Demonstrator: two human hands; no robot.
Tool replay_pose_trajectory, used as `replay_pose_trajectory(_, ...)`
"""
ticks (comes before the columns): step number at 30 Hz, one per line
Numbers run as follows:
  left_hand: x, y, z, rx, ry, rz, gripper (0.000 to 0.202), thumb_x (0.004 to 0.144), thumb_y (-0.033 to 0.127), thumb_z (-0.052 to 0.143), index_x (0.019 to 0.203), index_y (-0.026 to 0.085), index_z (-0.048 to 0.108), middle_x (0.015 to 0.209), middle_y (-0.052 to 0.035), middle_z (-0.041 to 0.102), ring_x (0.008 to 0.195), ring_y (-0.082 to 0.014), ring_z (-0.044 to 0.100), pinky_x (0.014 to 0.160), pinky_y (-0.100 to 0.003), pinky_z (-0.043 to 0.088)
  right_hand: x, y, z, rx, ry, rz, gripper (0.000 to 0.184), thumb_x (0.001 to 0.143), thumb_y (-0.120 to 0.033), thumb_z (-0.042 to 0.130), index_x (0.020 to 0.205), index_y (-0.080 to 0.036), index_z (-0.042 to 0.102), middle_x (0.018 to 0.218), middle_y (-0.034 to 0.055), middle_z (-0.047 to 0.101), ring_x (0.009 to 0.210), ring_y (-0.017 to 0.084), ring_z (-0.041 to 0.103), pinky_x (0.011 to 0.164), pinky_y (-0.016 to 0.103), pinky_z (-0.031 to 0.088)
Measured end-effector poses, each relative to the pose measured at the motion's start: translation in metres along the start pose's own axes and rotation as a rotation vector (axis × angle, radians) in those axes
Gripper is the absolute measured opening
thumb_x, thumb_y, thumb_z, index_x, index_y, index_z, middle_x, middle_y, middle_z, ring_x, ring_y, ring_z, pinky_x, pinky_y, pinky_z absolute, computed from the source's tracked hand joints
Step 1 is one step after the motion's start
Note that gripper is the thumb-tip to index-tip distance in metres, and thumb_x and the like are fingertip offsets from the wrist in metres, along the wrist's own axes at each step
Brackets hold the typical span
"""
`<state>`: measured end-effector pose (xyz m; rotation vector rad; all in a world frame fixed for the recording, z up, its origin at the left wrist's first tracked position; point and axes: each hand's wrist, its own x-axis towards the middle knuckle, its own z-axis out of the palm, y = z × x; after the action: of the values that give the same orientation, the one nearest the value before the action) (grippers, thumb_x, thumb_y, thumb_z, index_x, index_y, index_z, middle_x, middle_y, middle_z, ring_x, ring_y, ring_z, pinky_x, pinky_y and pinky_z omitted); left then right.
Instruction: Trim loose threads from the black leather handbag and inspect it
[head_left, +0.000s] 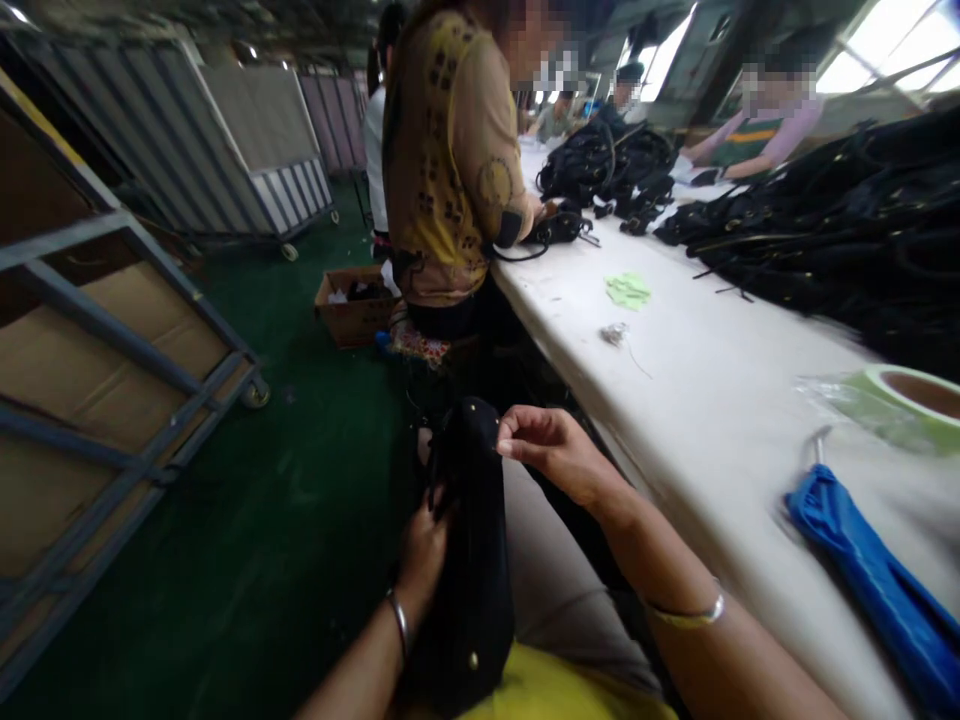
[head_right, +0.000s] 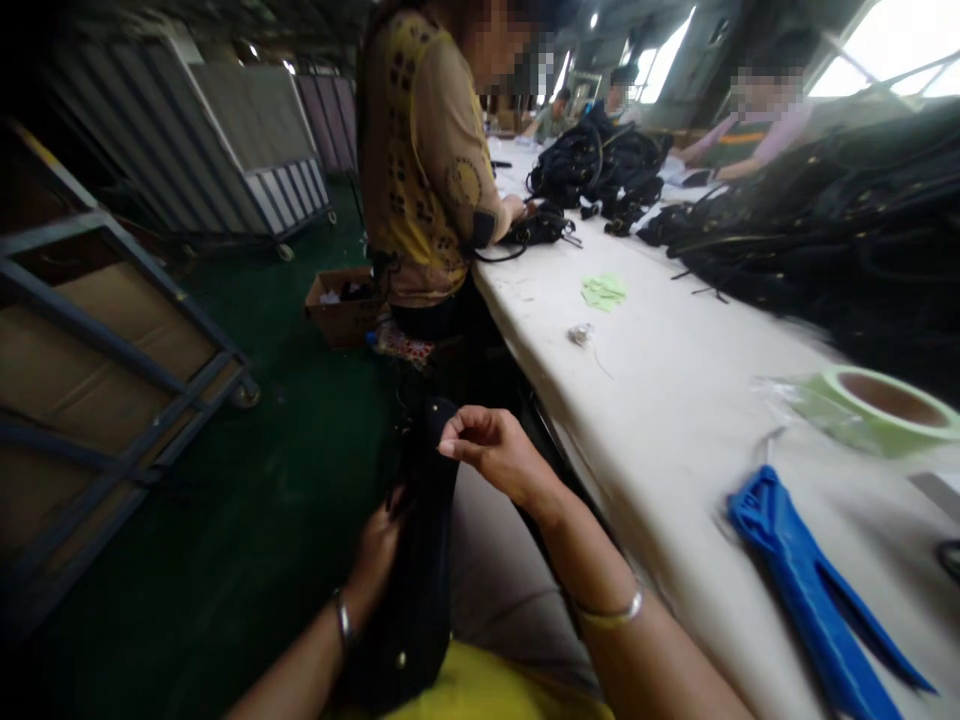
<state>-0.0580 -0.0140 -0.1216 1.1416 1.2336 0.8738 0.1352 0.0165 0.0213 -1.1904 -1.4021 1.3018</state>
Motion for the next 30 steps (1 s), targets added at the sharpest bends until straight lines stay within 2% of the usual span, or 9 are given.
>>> replay_pose_trajectory(2,-0.001,0.002,0.000,0.051,0.000,0.052,0.051,0.088,0.049,0.052,0.129,0.020,0.056,0.133,-0.0080,0.062,0.123,-0.0274,0.056,0.107,-0.039,0.041,-0.033,-0.006,0.004,-0.019,-0.108,0.027,0.024,0.073,-0.039,0.075,0.071,-0.017,0.066,0.068,-0.0010,0.058,0.066,0.013,0.051,0.063,0.026,0.040)
replay_pose_trajectory(7,-0.001,-0.002,0.002,0.075,0.018,0.031,0.047,0.089,0.045,0.054,0.129,0.021,0.057,0.134,-0.0073,0.061,0.124,-0.0269,0.055,0.106,-0.038,0.041,-0.099,-0.006,0.028,-0.124,-0.350,0.141,0.019,0.086,-0.030,0.066,0.072,-0.019,0.070,0.074,0.0022,0.066,0.069,0.015,0.060,0.064,0.025,0.046)
replay_pose_trajectory(11,-0.004,0.000,0.004,0.116,0.052,0.054,0.046,0.089,0.042,0.053,0.128,0.018,0.058,0.133,-0.0090,0.062,0.123,-0.0270,0.056,0.107,-0.038,0.039,-0.124,0.005,0.038,-0.224,-0.339,0.129,0.020,0.090,-0.027,0.061,0.073,-0.019,0.068,0.076,0.0021,0.066,0.070,0.014,0.060,0.064,0.023,0.045)
replay_pose_trajectory(14,-0.015,0.006,0.003,0.170,0.056,0.046,0.045,0.090,0.045,0.050,0.125,0.019,0.061,0.133,-0.0095,0.062,0.125,-0.0282,0.054,0.108,-0.040,0.038,-0.130,0.014,0.033,-0.251,-0.224,0.131,0.022,0.090,-0.033,0.061,0.073,-0.019,0.063,0.071,0.0008,0.061,0.068,0.014,0.056,0.063,0.024,0.042)
replay_pose_trajectory(17,-0.036,0.017,-0.006,0.226,0.029,0.027,0.047,0.091,0.052,0.045,0.120,0.020,0.064,0.134,-0.0080,0.061,0.130,-0.0279,0.050,0.112,-0.040,0.033,-0.133,0.022,0.025,-0.119,-0.091,0.169,0.027,0.089,-0.043,0.062,0.075,-0.019,0.059,0.075,0.0016,0.061,0.075,0.016,0.056,0.070,0.027,0.043)
replay_pose_trajectory(21,-0.063,0.042,-0.024,0.341,-0.169,0.058,0.064,0.088,0.067,0.037,0.127,0.022,0.061,0.131,-0.0059,0.063,0.121,-0.0290,0.057,0.101,-0.036,0.042,-0.128,0.033,0.029,0.163,-0.018,0.185,0.033,0.087,-0.051,0.064,0.082,-0.020,0.054,0.094,0.0059,0.066,0.096,0.021,0.058,0.089,0.033,0.043)
replay_pose_trajectory(24,-0.071,0.065,-0.032,0.476,-0.304,0.086,0.070,0.078,0.074,0.046,0.119,0.020,0.064,0.116,-0.0102,0.069,0.102,-0.0314,0.064,0.084,-0.036,0.046,-0.116,0.041,0.042,0.285,-0.028,0.179,0.039,0.083,-0.056,0.067,0.081,-0.021,0.051,0.086,0.0027,0.062,0.088,0.018,0.056,0.085,0.031,0.043)
replay_pose_trajectory(27,-0.070,0.085,-0.033,0.676,-0.322,0.087,0.058,0.074,0.069,0.057,0.102,0.019,0.067,0.099,-0.0100,0.069,0.089,-0.0286,0.064,0.076,-0.034,0.043,-0.101,0.047,0.057,0.338,-0.041,0.162,0.043,0.080,-0.059,0.069,0.079,-0.021,0.049,0.076,-0.0019,0.053,0.075,0.014,0.051,0.075,0.028,0.042)
replay_pose_trajectory(30,-0.069,0.097,-0.032,0.847,-0.324,0.071,0.038,0.078,0.053,0.058,0.093,0.019,0.067,0.092,-0.0066,0.069,0.085,-0.0239,0.062,0.074,-0.032,0.039,-0.090,0.049,0.064,0.362,-0.062,0.141,0.042,0.080,-0.059,0.069,0.080,-0.021,0.049,0.075,-0.0022,0.053,0.073,0.014,0.051,0.074,0.028,0.043)
